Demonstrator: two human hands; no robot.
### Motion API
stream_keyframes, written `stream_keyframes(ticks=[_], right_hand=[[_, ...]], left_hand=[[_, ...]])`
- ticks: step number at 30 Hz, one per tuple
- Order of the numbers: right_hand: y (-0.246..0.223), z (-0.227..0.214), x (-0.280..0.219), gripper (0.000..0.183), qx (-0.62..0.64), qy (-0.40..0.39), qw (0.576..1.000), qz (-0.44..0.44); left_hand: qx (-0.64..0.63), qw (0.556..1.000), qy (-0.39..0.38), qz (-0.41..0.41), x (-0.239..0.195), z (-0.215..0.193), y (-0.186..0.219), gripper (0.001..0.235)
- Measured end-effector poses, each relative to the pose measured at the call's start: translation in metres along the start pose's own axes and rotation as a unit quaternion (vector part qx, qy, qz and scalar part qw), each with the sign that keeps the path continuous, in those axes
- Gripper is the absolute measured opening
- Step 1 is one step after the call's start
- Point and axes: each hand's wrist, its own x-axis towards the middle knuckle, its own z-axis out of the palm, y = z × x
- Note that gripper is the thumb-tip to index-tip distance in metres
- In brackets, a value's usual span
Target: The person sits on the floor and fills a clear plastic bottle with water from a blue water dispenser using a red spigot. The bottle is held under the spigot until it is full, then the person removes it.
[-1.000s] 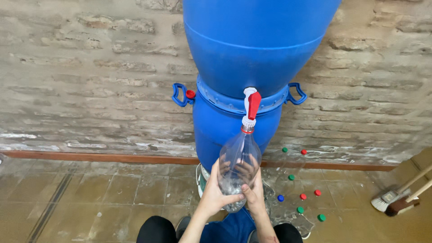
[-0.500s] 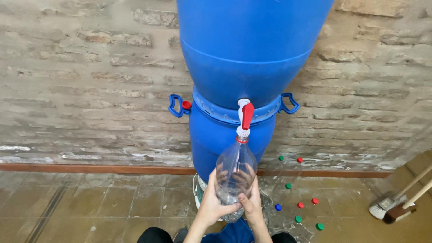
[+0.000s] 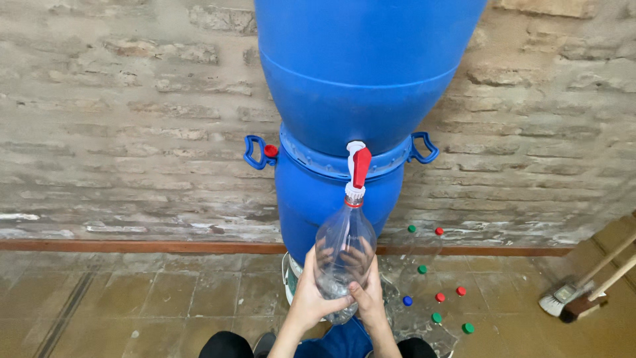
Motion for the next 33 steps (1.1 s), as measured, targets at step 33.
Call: stream_keyframes(ticks=[33], right_hand=[[-0.005,0.007,-0.003,0.131,-0.020,0.015,1.000,0.007]], left_hand=[[-0.005,1.000,0.001,-0.015,0.002,0.000,-0.003,0.137]])
